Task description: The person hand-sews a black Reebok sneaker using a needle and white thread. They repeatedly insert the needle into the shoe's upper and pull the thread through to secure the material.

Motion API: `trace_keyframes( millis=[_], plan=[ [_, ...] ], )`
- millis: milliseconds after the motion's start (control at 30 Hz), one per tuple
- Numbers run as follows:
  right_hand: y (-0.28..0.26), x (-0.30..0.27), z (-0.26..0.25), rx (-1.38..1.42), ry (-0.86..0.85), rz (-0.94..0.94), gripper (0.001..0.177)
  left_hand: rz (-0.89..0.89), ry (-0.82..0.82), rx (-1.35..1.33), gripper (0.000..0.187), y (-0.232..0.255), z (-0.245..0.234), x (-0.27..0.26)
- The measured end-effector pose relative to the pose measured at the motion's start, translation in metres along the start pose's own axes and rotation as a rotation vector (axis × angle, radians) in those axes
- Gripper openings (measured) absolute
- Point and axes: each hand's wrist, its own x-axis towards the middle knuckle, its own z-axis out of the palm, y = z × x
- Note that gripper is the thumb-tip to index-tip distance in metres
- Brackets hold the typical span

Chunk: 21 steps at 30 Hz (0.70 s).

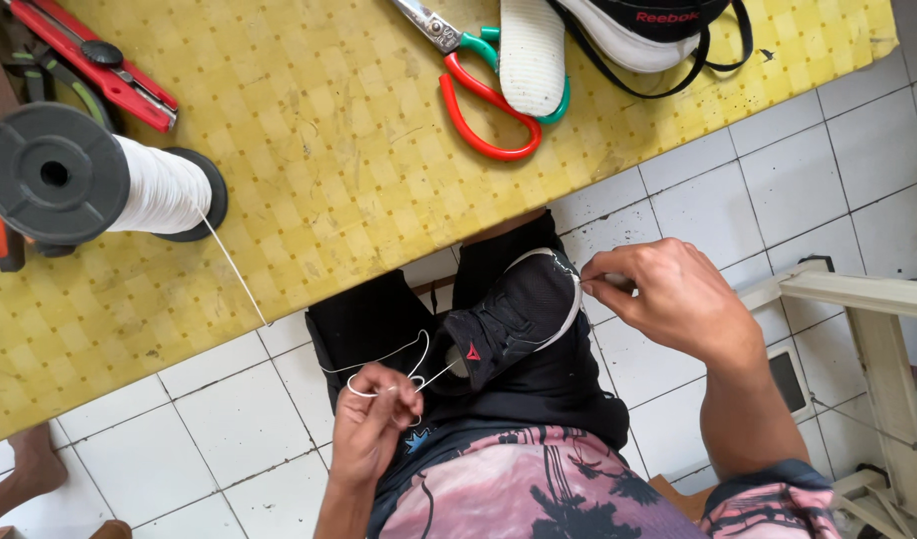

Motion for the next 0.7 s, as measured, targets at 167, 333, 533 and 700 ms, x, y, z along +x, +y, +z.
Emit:
trace_keyframes(
  millis=[167, 333, 533, 700],
  plan=[
    [0.006, 0.004, 0.007, -0.015, 0.042, -0.126, 0.015, -0.266, 0.145, 0.385, 0.036, -0.022, 0.043, 0.035],
    [-0.002, 0.012, -0.002, 0.120, -0.012, -0.154, 0.011, -0.478, 0.192, -0.017, 0.091, 0.015, 0.133, 0.078],
    [0.000, 0.018, 0.001, 0.006, 0.029, -0.183, 0.016, -0.751, 0.131, -0.607, 0.087, -0.037, 0.118, 0.116],
    [-0.012, 0.016, -0.003, -0.160, 0.043, -0.153, 0.016, -0.746, 0.124, -0.391, 0.086, -0.046, 0.123, 0.115]
  ],
)
